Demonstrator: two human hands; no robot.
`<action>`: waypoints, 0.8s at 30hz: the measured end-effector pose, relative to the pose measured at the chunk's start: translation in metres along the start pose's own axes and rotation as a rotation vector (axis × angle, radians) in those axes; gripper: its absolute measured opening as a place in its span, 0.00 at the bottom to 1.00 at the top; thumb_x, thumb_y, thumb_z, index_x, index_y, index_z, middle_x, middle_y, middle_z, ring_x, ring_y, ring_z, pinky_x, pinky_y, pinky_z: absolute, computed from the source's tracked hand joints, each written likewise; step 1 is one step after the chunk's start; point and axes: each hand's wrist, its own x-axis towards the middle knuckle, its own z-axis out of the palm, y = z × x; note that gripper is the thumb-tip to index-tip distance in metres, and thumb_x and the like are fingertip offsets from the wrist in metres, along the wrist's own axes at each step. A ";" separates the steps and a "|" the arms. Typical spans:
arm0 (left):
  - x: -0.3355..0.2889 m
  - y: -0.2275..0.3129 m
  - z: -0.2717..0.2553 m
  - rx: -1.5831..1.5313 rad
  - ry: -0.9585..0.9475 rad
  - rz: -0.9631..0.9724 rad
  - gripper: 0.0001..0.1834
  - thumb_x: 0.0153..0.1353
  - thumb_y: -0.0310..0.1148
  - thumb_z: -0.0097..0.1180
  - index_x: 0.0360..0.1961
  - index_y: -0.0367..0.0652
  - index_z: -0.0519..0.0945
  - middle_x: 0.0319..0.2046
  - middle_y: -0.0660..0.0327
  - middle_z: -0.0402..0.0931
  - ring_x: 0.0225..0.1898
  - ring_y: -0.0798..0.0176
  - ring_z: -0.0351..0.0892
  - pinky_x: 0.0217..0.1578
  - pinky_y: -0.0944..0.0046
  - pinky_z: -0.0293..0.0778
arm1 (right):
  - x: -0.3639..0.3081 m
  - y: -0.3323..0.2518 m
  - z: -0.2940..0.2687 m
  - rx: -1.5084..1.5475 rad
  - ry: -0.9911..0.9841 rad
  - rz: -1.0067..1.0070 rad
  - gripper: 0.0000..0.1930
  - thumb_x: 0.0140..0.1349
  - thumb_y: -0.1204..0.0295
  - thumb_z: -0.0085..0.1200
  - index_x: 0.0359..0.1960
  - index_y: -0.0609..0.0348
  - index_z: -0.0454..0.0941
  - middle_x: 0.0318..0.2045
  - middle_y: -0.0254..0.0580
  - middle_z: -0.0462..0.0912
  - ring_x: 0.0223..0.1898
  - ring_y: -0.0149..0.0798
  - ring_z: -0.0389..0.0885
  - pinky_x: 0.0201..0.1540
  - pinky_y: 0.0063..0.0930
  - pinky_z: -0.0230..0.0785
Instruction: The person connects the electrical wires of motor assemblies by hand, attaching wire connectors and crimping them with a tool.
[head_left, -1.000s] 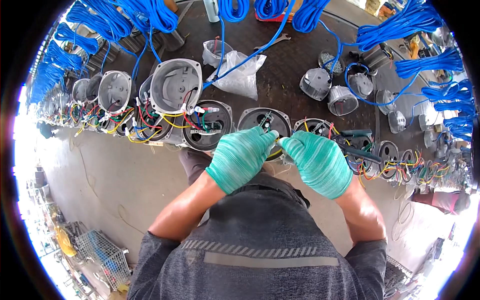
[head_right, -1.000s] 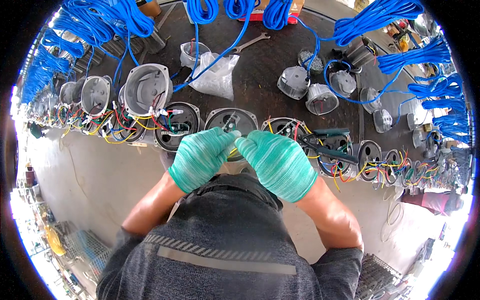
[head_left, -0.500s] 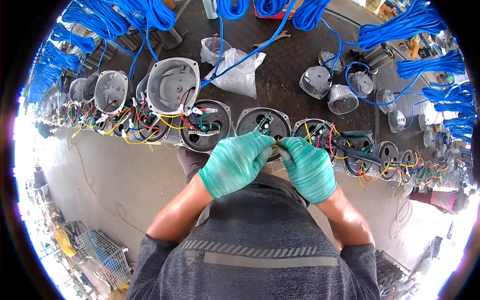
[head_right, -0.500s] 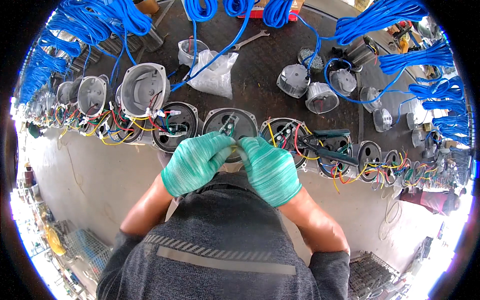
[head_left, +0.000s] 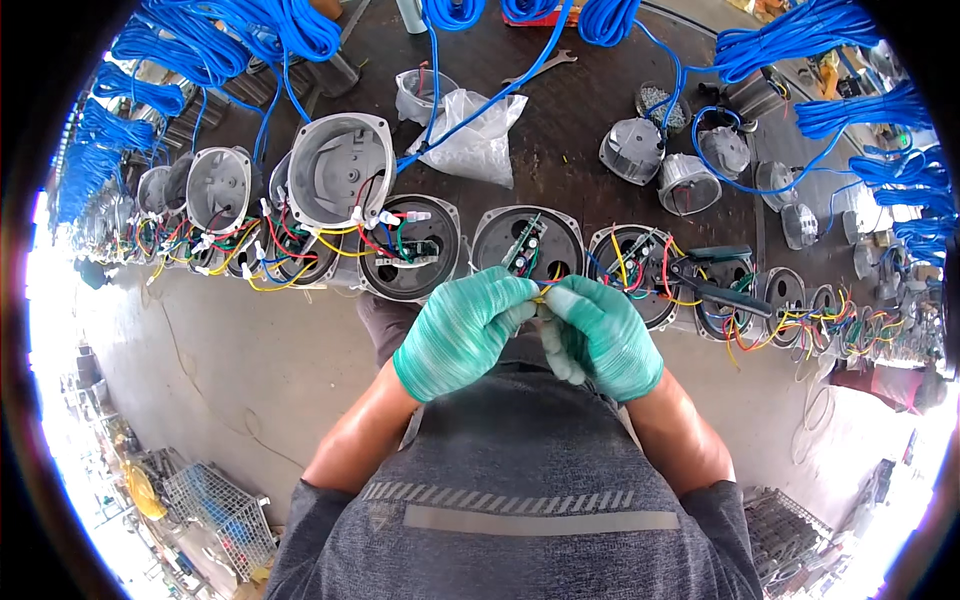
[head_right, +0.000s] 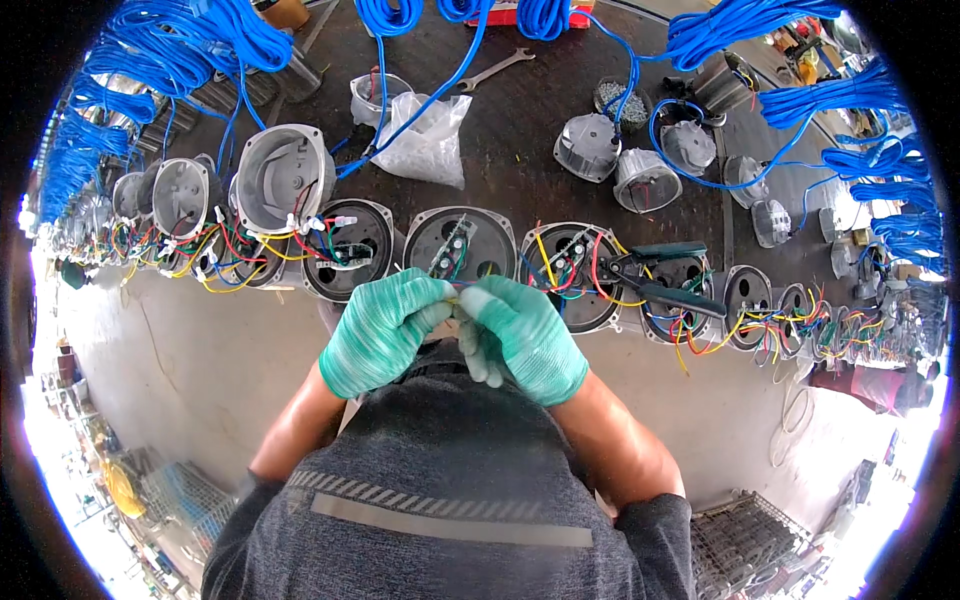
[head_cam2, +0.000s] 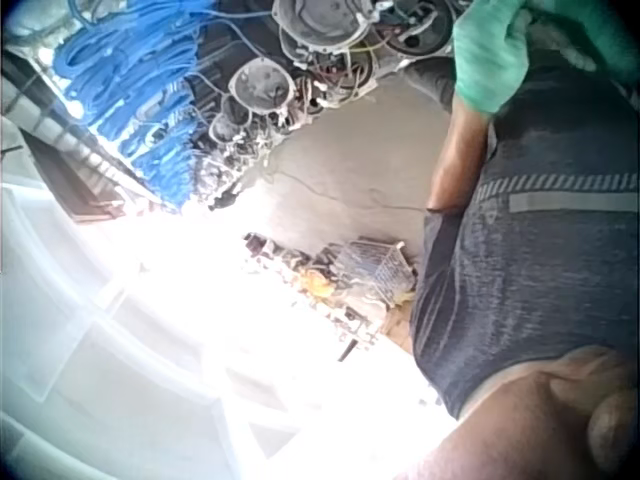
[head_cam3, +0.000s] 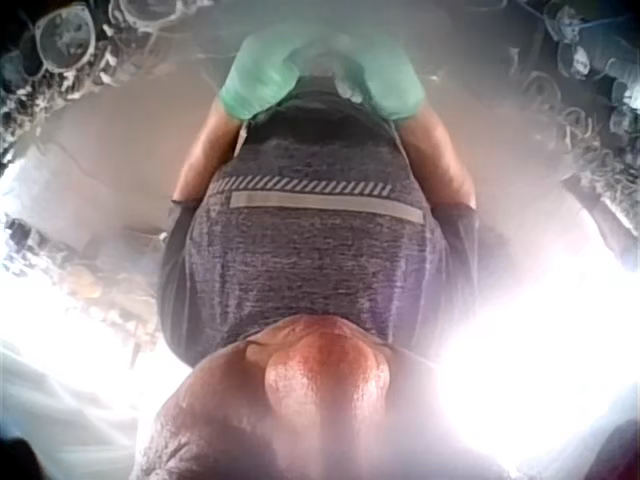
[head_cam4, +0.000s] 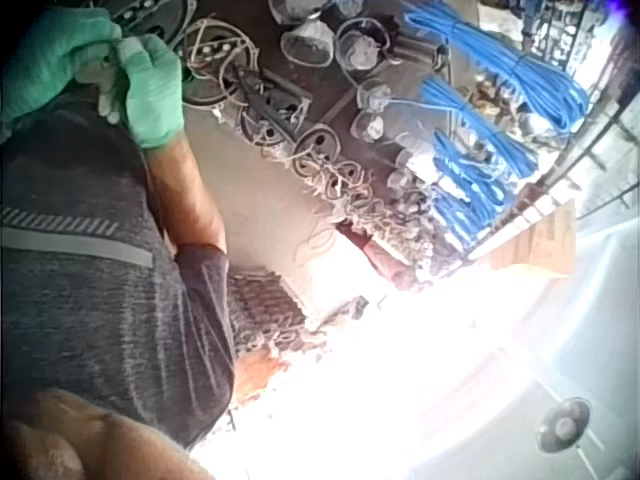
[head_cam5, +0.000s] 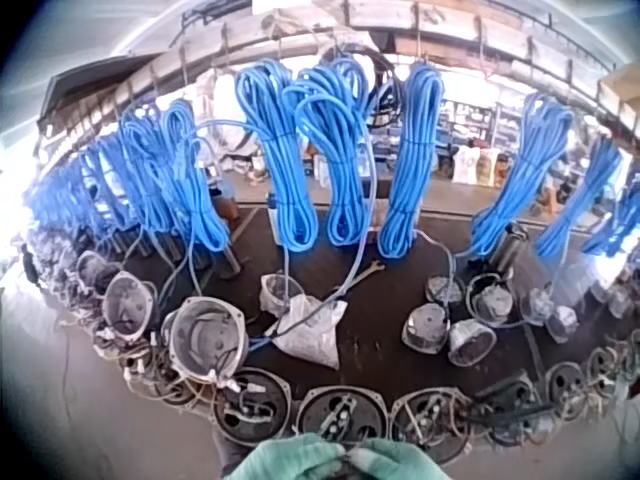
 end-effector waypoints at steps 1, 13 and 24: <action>-0.001 -0.001 0.000 -0.024 0.019 -0.018 0.09 0.67 0.26 0.69 0.47 0.38 0.88 0.38 0.48 0.86 0.39 0.40 0.87 0.40 0.51 0.82 | -0.004 0.000 0.003 -0.044 0.054 -0.049 0.16 0.84 0.61 0.47 0.50 0.63 0.79 0.29 0.39 0.84 0.20 0.28 0.81 0.20 0.21 0.70; 0.001 -0.001 -0.008 -0.122 -0.052 -0.083 0.10 0.70 0.25 0.67 0.49 0.35 0.88 0.37 0.47 0.88 0.36 0.45 0.90 0.38 0.54 0.82 | 0.006 0.005 -0.013 -1.456 0.166 -1.073 0.10 0.67 0.75 0.65 0.48 0.59 0.83 0.35 0.44 0.83 0.31 0.51 0.86 0.30 0.44 0.78; -0.003 -0.009 -0.007 -0.143 -0.021 -0.073 0.10 0.68 0.25 0.68 0.50 0.38 0.89 0.38 0.50 0.87 0.37 0.49 0.88 0.40 0.57 0.81 | -0.015 0.005 0.008 -0.661 0.269 -0.406 0.17 0.80 0.58 0.56 0.50 0.62 0.84 0.26 0.42 0.85 0.23 0.35 0.84 0.29 0.27 0.78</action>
